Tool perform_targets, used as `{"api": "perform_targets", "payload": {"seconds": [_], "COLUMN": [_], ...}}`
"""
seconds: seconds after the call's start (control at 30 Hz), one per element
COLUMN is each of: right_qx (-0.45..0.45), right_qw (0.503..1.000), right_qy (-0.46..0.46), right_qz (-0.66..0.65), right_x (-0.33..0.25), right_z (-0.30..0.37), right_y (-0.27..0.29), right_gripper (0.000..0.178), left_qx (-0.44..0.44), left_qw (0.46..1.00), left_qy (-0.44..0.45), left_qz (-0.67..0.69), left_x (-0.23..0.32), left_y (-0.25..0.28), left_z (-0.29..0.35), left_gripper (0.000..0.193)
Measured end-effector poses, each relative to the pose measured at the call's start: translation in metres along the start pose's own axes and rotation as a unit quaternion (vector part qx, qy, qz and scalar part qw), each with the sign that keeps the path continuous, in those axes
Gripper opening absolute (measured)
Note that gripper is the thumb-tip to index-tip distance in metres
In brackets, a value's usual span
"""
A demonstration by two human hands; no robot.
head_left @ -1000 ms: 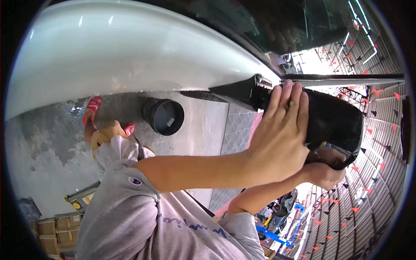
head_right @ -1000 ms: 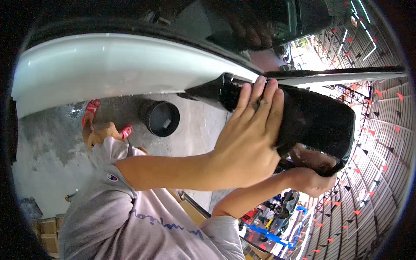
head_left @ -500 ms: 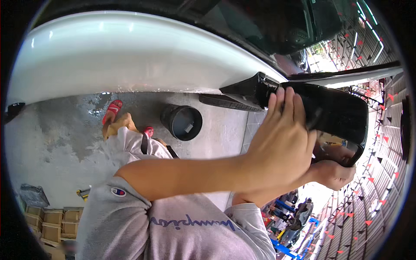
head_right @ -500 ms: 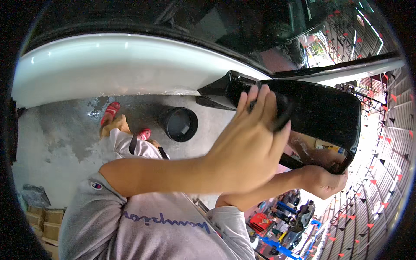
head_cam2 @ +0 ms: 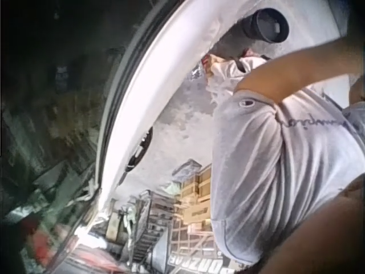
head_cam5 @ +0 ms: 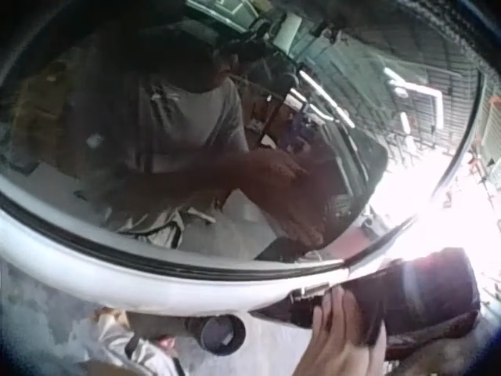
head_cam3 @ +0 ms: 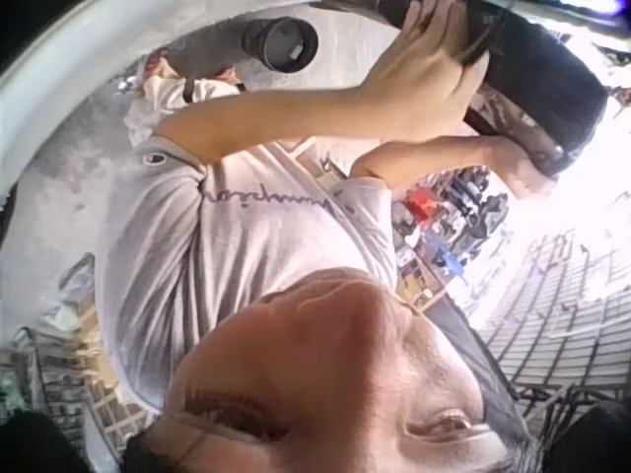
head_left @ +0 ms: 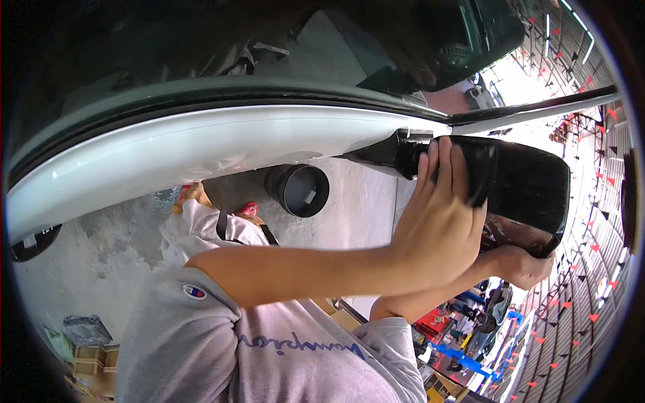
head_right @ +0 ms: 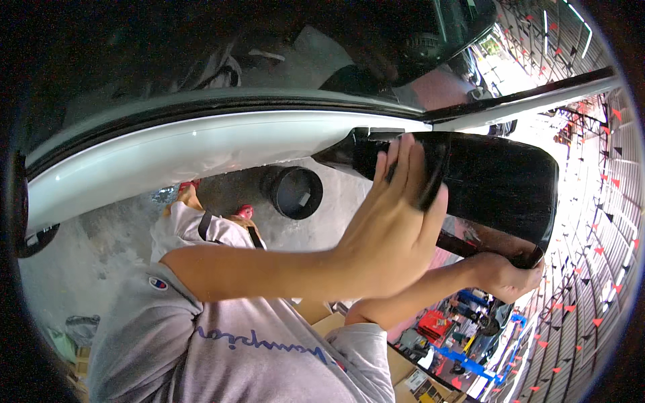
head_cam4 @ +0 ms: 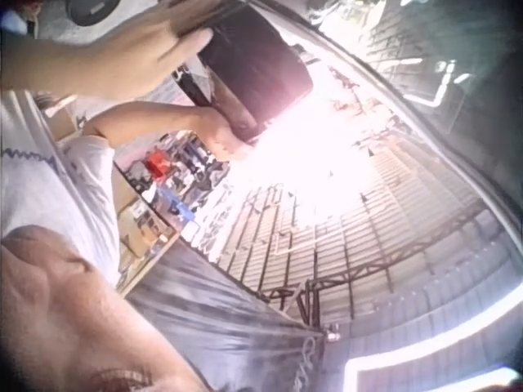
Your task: Applying and smoothing a black vinyl wrap onto a car's side mirror housing using a squeegee and hands.
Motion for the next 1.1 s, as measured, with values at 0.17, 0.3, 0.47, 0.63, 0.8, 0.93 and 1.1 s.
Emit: {"api": "perform_targets", "payload": {"seconds": [0.17,0.3,0.47,0.63,0.8,0.93,1.1], "right_qx": [-0.003,0.014,0.002,-0.020,-0.029,-0.039,-0.040], "right_qw": [0.999,0.998,0.993,0.998,0.998,0.996,0.994], "right_qy": [-0.007,0.026,0.039,0.016,-0.048,-0.074,-0.104], "right_qz": [0.045,0.054,0.108,0.062,0.015,0.016,-0.011], "right_x": [0.008,0.006,-0.001,-0.007,-0.021,-0.015,-0.012], "right_z": [0.003,-0.001,-0.004,-0.001,0.014,0.013,0.016], "right_y": [0.003,0.002,0.012,0.005,0.000,0.001,0.004], "right_gripper": [0.047,0.050,0.051,0.049,0.047,0.047,0.040], "left_qx": [-0.076,-0.022,-0.035,0.014,0.012,0.031,0.026], "left_qw": [0.996,0.999,0.999,0.999,0.999,0.999,0.998], "left_qy": [-0.033,-0.019,-0.028,-0.041,-0.036,-0.039,-0.052], "left_qz": [-0.037,-0.028,-0.008,0.012,-0.028,-0.016,0.008], "left_x": [-0.008,-0.012,-0.004,-0.003,-0.007,-0.003,-0.009], "left_y": [0.008,-0.002,0.002,-0.012,-0.011,-0.017,-0.019], "left_z": [0.007,-0.008,0.007,0.002,-0.011,-0.001,0.004], "left_gripper": [0.058,0.063,0.065,0.066,0.063,0.062,0.060]}}
Point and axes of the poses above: each hand's wrist, its own z-axis away from the middle knuckle, its own y-axis out of the back of the hand, x = y × z, the point moved 4 cm from there along -z, towards the middle knuckle, and after that the axes turned 12 degrees about -y, right-handed, at the moved point
